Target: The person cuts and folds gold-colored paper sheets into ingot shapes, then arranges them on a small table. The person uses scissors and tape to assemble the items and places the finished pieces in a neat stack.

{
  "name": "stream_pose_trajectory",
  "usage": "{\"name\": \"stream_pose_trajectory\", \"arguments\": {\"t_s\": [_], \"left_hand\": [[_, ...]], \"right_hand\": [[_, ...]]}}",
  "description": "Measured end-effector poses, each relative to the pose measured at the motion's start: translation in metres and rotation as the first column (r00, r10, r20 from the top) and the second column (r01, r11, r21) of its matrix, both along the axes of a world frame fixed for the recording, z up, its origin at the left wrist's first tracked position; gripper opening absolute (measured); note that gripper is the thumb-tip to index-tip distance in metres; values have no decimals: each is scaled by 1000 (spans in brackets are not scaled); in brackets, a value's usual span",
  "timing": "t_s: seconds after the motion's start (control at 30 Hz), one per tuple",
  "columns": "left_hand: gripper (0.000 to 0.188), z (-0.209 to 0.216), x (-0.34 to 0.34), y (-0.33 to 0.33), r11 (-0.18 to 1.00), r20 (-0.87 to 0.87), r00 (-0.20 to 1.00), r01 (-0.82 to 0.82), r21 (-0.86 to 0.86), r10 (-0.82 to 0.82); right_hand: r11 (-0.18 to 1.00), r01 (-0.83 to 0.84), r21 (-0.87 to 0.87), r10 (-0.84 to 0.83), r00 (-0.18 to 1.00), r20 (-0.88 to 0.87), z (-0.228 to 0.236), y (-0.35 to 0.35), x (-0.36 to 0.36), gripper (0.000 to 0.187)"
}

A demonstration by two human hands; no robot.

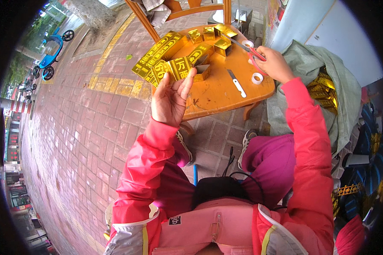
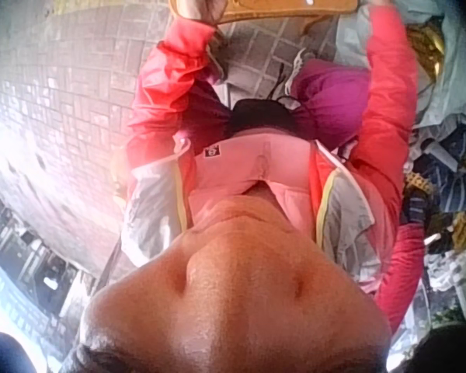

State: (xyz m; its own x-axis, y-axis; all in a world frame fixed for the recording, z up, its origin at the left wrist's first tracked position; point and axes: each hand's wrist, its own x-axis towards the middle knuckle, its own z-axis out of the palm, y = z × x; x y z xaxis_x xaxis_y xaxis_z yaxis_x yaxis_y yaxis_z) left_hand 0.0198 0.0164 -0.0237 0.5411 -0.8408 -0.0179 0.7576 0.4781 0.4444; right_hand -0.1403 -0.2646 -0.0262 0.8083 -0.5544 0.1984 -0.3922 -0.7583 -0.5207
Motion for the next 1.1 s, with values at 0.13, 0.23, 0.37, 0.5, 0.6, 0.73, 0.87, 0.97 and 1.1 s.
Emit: {"name": "stream_pose_trajectory", "arguments": {"t_s": [0.13, 0.23, 0.37, 0.5, 0.6, 0.73, 0.87, 0.97, 1.1], "left_hand": [[46, -1, 0, -1, 1000, 10, 1000, 5, -9, -5], [48, -1, 0, 0, 1000, 19, 1000, -4, -5, 4], [44, 1, 0, 2, 999, -43, 998, 38, -20, -39], [40, -3, -1, 2, 999, -45, 998, 37, -28, -38], [45, -9, 0, -1, 997, -58, 996, 76, 16, -75], [39, -17, 2, -3, 989, -39, 990, 140, 47, -138], [34, -21, -2, -5, 974, 32, 987, 147, 172, -155], [34, -23, -8, -6, 949, 129, 976, 131, 286, -173], [35, -28, -23, -6, 875, 307, 921, 68, 479, -240]], "right_hand": [[947, -75, 313, 68, 997, 32, 17, 17, 0, 25], [878, -153, 453, 127, 988, 86, 21, 27, -1, 28], [972, -110, 208, 129, 989, -79, 11, 22, -6, 28], [973, -77, -217, 50, 990, -130, -4, -7, -5, 25], [954, -79, -290, -3, 962, -272, -16, -30, 8, 22], [963, -96, -254, -27, 897, -442, -37, -45, 25, 29], [974, -93, -208, -23, 868, -496, -48, -46, 37, 34], [943, -122, -311, -38, 886, -463, -31, -31, 38, 32], [963, -219, 157, 194, 967, 164, 8, 29, 23, 32]]}}
